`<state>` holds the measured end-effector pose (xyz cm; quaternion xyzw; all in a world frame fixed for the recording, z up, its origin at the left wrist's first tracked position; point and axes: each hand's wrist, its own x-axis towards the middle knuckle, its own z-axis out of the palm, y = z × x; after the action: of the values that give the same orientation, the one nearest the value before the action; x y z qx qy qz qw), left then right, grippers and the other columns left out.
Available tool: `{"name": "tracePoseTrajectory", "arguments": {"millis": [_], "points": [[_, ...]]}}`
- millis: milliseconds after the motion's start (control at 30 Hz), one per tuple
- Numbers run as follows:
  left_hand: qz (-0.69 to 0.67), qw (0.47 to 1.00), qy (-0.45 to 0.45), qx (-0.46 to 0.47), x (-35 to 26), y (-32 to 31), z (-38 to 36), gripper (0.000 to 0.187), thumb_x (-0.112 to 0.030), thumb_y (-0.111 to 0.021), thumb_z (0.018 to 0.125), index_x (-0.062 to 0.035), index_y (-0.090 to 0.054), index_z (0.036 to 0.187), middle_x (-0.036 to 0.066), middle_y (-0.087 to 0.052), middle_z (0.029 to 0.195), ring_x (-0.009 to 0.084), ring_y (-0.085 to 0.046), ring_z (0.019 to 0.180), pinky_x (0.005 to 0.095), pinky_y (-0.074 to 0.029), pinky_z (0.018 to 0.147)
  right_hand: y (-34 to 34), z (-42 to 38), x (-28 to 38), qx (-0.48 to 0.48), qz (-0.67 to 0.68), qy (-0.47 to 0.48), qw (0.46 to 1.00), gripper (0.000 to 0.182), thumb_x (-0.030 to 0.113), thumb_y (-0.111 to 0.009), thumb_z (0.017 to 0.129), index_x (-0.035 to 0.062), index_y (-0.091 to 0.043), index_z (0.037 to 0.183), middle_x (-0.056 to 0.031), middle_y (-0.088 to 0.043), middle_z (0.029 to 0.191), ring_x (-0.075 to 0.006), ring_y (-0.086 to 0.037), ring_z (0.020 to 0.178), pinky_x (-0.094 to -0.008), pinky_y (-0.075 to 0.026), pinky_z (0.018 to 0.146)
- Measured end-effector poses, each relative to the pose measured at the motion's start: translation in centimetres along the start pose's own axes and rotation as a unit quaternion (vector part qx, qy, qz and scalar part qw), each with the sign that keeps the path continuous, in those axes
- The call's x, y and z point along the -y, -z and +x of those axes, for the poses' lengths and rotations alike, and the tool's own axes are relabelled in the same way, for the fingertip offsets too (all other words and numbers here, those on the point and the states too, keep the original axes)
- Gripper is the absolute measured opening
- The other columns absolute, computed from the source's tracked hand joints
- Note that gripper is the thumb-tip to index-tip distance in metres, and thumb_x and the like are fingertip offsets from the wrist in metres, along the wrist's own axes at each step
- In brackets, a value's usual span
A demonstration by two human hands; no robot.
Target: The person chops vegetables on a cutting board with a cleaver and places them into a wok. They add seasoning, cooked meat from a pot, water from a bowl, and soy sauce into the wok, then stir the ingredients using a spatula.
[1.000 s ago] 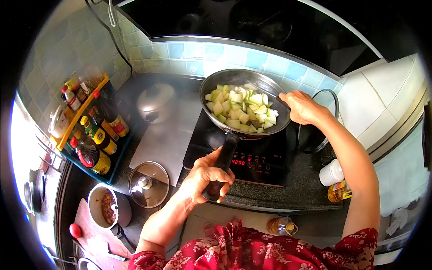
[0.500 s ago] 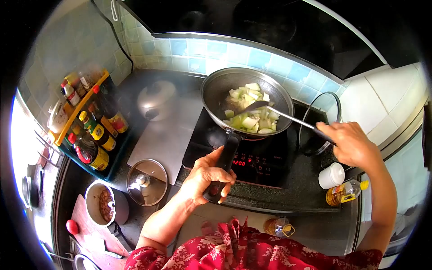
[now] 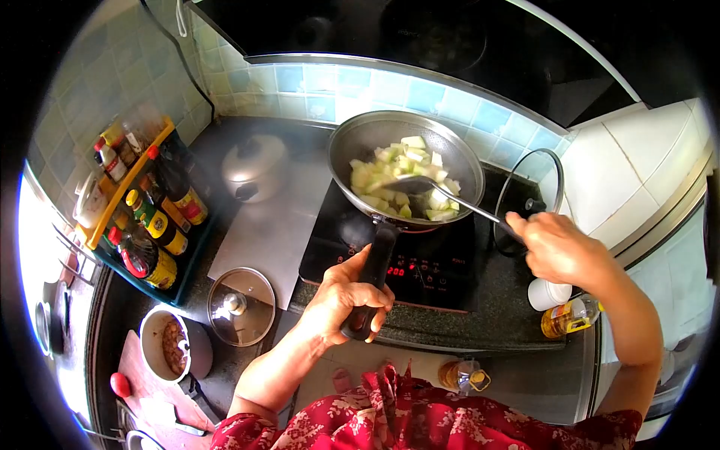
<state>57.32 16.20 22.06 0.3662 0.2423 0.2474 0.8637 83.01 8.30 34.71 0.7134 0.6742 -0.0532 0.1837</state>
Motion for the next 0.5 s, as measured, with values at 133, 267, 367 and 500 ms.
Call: {"name": "tracePoseTrajectory", "arguments": {"millis": [133,267,367,500], "points": [[0.000,1.000,-0.006,0.014,0.0,0.0,0.0,0.077,0.005,-0.059,0.064,-0.0015,-0.030,0.135,0.013,-0.057,0.070,0.0184,-0.054,0.046,0.0287,-0.043,0.036,-3.2,3.8,-1.2,-0.077,0.067,-0.017,0.995,0.057,-0.004,-0.050,0.066,-0.0096,-0.044,0.123,-0.0305,-0.057,0.078,-0.0412,-0.059,0.075,-0.0415,-0.048,0.071],[0.003,1.000,-0.003,0.013,-0.3,0.0,-0.1,0.076,0.005,-0.058,0.064,-0.0013,-0.030,0.134,0.013,-0.056,0.069,0.0181,-0.054,0.046,0.0288,-0.043,0.036,-2.9,3.4,-2.7,-0.123,0.266,-0.038,0.955,0.060,-0.003,-0.052,0.061,-0.0085,-0.048,0.120,-0.0320,-0.057,0.101,-0.0293,-0.062,0.090,-0.0311,-0.045,0.083],[0.008,1.000,-0.001,0.007,-0.3,0.1,-0.1,0.076,0.005,-0.058,0.064,-0.0022,-0.031,0.134,0.012,-0.056,0.069,0.0178,-0.053,0.046,0.0287,-0.042,0.036,-2.8,3.9,-3.5,-0.129,0.270,-0.102,0.949,0.060,-0.003,-0.051,0.061,-0.0097,-0.047,0.121,-0.0313,-0.055,0.110,-0.0311,-0.060,0.098,-0.0293,-0.043,0.088],[0.012,1.000,-0.008,0.019,-0.3,0.1,-0.1,0.077,0.005,-0.058,0.064,-0.0023,-0.030,0.135,0.012,-0.056,0.069,0.0178,-0.053,0.045,0.0284,-0.042,0.036,-6.0,7.6,-6.7,-0.193,0.201,-0.058,0.958,0.059,-0.003,-0.050,0.062,-0.0132,-0.045,0.120,-0.0319,-0.050,0.117,-0.0329,-0.054,0.109,-0.0299,-0.038,0.096]]}}
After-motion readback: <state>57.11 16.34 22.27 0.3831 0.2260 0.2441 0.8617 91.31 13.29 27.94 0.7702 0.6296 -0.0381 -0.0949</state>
